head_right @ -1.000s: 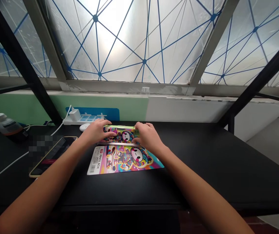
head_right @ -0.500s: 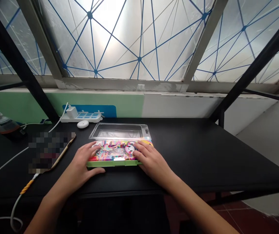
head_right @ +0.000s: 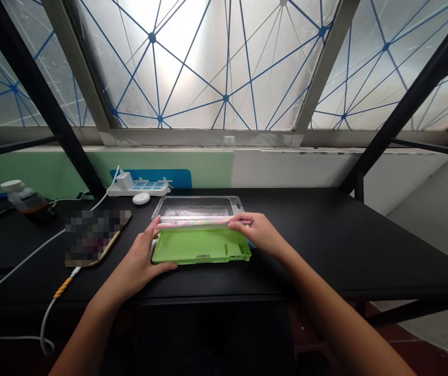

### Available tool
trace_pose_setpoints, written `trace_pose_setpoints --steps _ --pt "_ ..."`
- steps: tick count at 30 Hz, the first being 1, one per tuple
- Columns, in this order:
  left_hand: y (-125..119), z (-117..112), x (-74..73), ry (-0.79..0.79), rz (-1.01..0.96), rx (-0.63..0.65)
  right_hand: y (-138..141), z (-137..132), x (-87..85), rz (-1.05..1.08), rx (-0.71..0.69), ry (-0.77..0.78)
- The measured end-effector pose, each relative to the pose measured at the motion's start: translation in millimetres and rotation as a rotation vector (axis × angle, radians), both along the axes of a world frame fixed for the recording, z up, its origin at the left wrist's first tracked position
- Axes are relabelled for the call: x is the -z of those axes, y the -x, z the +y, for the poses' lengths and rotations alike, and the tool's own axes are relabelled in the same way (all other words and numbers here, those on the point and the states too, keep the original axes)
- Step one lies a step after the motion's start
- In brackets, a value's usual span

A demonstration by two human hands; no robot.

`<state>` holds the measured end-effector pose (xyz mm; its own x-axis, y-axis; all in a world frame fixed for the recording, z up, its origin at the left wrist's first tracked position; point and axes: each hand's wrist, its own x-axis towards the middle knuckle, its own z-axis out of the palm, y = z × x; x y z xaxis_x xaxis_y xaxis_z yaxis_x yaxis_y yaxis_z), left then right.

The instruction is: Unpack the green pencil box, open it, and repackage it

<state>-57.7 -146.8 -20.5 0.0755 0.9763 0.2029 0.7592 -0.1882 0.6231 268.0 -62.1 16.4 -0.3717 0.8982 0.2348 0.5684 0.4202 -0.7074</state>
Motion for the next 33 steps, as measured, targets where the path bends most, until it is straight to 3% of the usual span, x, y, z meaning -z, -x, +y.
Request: trace_pose_setpoints --steps 4,7,13,18,21,24,29,33 --pt "-0.1 -2.5 -1.6 0.053 0.000 -0.004 3.4 19.0 5.3 0.070 0.171 -0.036" --pt "-0.2 -3.1 -2.4 0.079 0.011 -0.018 -3.7 10.5 14.4 0.048 0.215 -0.095" --pt "0.8 -1.7 -9.9 0.076 -0.021 -0.107 -25.9 -32.8 25.2 -0.149 -0.068 -0.152" --pt "7.8 5.2 -1.3 0.020 0.025 -0.057 -18.9 -36.2 29.9 -0.235 0.053 -0.224" --pt "11.9 12.9 15.6 -0.066 0.105 -0.006 -12.0 -28.8 27.2 -0.259 0.144 -0.240" --pt "11.5 17.8 28.5 -0.110 0.202 -0.040 -6.8 -23.2 19.9 -0.390 0.205 -0.238" --pt "10.7 16.7 31.3 -0.096 0.276 -0.053 3.5 -16.5 1.8 -0.687 0.258 -0.282" --pt "13.5 15.9 30.4 -0.100 0.303 -0.073 17.9 -12.9 -5.0 -0.912 0.267 -0.449"
